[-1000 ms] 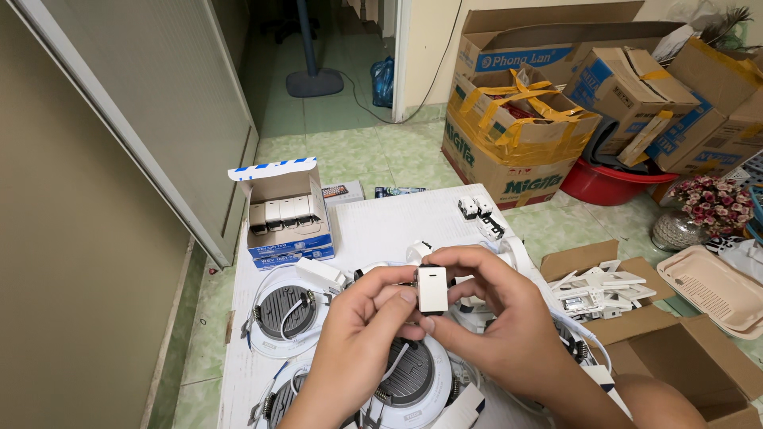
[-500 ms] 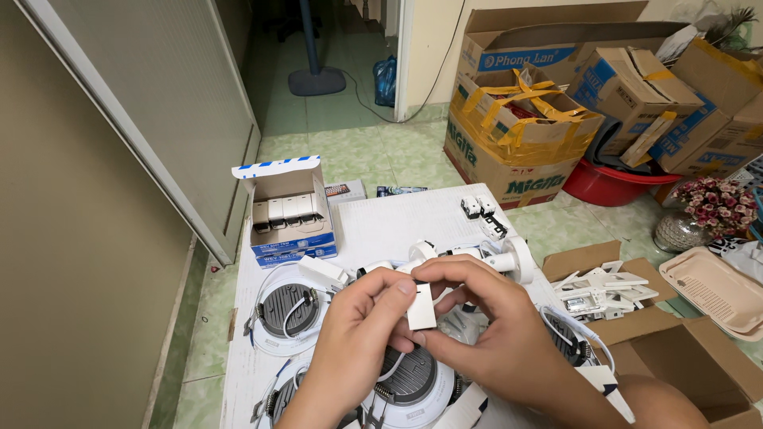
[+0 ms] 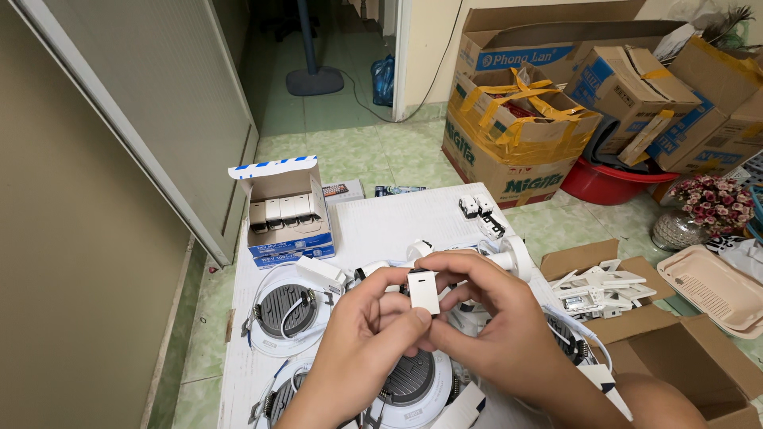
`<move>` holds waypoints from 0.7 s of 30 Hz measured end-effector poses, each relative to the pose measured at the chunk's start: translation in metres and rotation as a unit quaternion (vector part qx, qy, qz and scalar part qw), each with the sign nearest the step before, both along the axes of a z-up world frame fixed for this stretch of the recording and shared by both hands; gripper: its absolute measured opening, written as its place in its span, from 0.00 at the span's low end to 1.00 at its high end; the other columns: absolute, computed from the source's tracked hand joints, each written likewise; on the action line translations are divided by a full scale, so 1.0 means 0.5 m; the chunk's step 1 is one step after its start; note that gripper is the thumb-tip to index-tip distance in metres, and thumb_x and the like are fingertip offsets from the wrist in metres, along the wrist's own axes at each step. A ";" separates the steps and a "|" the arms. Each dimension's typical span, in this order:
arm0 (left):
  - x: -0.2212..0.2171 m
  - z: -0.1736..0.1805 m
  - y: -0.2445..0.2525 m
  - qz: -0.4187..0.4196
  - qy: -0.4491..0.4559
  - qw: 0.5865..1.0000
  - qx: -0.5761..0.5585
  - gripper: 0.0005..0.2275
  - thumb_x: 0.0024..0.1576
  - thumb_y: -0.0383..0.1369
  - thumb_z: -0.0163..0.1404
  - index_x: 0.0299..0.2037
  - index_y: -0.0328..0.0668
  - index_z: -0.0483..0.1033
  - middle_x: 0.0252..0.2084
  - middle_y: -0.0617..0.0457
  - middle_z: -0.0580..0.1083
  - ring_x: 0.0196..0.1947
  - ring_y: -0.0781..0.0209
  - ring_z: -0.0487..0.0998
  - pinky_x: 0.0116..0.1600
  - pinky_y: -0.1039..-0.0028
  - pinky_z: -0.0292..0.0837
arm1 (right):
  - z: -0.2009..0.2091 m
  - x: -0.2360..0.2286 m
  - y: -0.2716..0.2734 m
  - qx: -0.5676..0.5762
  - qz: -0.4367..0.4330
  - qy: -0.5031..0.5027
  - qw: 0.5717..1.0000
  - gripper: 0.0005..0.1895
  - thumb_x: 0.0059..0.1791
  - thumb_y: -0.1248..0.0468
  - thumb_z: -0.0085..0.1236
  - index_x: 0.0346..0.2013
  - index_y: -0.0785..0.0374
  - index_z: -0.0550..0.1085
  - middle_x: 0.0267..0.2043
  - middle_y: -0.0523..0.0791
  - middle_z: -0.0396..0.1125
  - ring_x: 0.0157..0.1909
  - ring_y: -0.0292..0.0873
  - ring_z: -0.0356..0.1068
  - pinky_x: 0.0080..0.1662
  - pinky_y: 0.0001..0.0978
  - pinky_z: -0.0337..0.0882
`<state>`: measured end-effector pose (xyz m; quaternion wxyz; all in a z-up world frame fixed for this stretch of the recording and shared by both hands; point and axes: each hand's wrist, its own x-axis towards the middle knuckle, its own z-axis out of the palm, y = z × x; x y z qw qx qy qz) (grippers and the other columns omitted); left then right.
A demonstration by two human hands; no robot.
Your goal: The person sits on the floor and repeatedly picks up small white electrical components from a box. They rotate the components in their hands to inspect them and then place them back into the box. The task involves handling multiple identical units without using any tools.
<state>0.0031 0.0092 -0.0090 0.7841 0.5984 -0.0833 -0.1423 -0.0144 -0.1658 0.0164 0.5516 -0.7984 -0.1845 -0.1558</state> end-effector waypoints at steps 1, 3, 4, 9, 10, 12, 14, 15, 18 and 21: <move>0.000 0.000 0.000 0.003 0.010 1.000 0.010 0.15 0.55 0.25 0.57 0.53 0.36 0.73 0.25 0.44 0.77 0.26 0.54 0.84 0.31 0.72 0.75 | -0.002 0.000 0.000 0.000 -0.004 0.003 1.000 0.25 0.42 0.69 0.68 0.54 0.57 0.78 0.47 0.41 0.74 0.45 0.32 0.71 0.44 0.22 0.80; 0.000 0.004 0.000 0.009 0.014 1.000 0.015 0.14 0.56 0.26 0.56 0.52 0.36 0.72 0.27 0.42 0.79 0.26 0.54 0.84 0.31 0.71 0.75 | 0.001 -0.001 0.000 0.005 0.006 0.005 1.000 0.25 0.42 0.69 0.70 0.54 0.58 0.78 0.49 0.41 0.74 0.45 0.33 0.71 0.44 0.22 0.78; -0.001 0.006 0.000 0.013 0.017 1.000 0.021 0.14 0.56 0.27 0.55 0.51 0.36 0.72 0.29 0.41 0.82 0.27 0.54 0.83 0.32 0.70 0.75 | 0.002 -0.002 0.000 0.010 0.015 0.008 1.000 0.26 0.41 0.69 0.72 0.54 0.59 0.78 0.50 0.42 0.74 0.45 0.33 0.71 0.44 0.22 0.77; 0.004 0.031 0.003 0.039 0.022 0.996 0.081 0.11 0.59 0.36 0.52 0.45 0.38 0.81 0.24 0.45 0.77 0.25 0.56 0.85 0.31 0.72 0.80 | -0.007 0.000 0.003 0.008 0.025 -0.019 0.999 0.27 0.39 0.70 0.73 0.53 0.60 0.78 0.54 0.43 0.75 0.44 0.33 0.75 0.44 0.22 0.79; 0.004 0.035 0.003 0.042 0.013 0.995 0.090 0.11 0.60 0.36 0.52 0.41 0.38 0.83 0.23 0.46 0.77 0.24 0.58 0.85 0.30 0.73 0.80 | -0.007 0.001 0.003 0.005 0.025 -0.021 0.999 0.27 0.40 0.71 0.72 0.53 0.60 0.78 0.54 0.43 0.75 0.44 0.33 0.75 0.44 0.22 0.79; 0.005 0.042 0.004 0.044 0.026 0.994 0.095 0.11 0.59 0.36 0.52 0.42 0.38 0.84 0.22 0.45 0.78 0.24 0.58 0.84 0.31 0.73 0.79 | -0.004 0.000 0.005 0.003 0.023 -0.020 1.000 0.27 0.39 0.70 0.73 0.52 0.59 0.78 0.54 0.42 0.75 0.44 0.33 0.75 0.44 0.22 0.79; 0.005 0.041 0.004 0.047 0.039 0.993 0.099 0.12 0.59 0.36 0.52 0.42 0.37 0.85 0.21 0.44 0.78 0.24 0.58 0.84 0.31 0.73 0.78 | -0.003 -0.001 0.006 0.001 0.022 -0.019 1.000 0.27 0.39 0.70 0.73 0.52 0.59 0.78 0.53 0.42 0.76 0.44 0.33 0.75 0.44 0.22 0.78; 0.005 0.036 0.004 0.042 0.040 0.995 0.082 0.11 0.59 0.35 0.53 0.44 0.36 0.83 0.23 0.45 0.78 0.25 0.57 0.84 0.31 0.73 0.78 | -0.003 -0.001 0.005 0.000 0.018 -0.019 1.000 0.27 0.39 0.70 0.73 0.53 0.59 0.78 0.54 0.42 0.76 0.46 0.33 0.75 0.45 0.22 0.79; 0.003 0.020 0.007 0.023 0.028 0.998 0.047 0.13 0.56 0.31 0.56 0.49 0.34 0.79 0.27 0.45 0.79 0.27 0.57 0.83 0.31 0.72 0.77 | 0.003 -0.003 0.007 0.011 0.007 -0.001 1.000 0.26 0.40 0.69 0.71 0.53 0.59 0.78 0.52 0.42 0.76 0.47 0.33 0.75 0.45 0.23 0.80; 0.001 0.005 0.007 -0.004 0.006 1.000 0.005 0.16 0.53 0.26 0.58 0.52 0.33 0.75 0.30 0.44 0.80 0.28 0.60 0.80 0.33 0.72 0.76 | 0.004 -0.004 0.006 0.021 0.003 0.010 1.000 0.25 0.42 0.69 0.71 0.53 0.60 0.78 0.50 0.42 0.76 0.46 0.33 0.73 0.44 0.23 0.79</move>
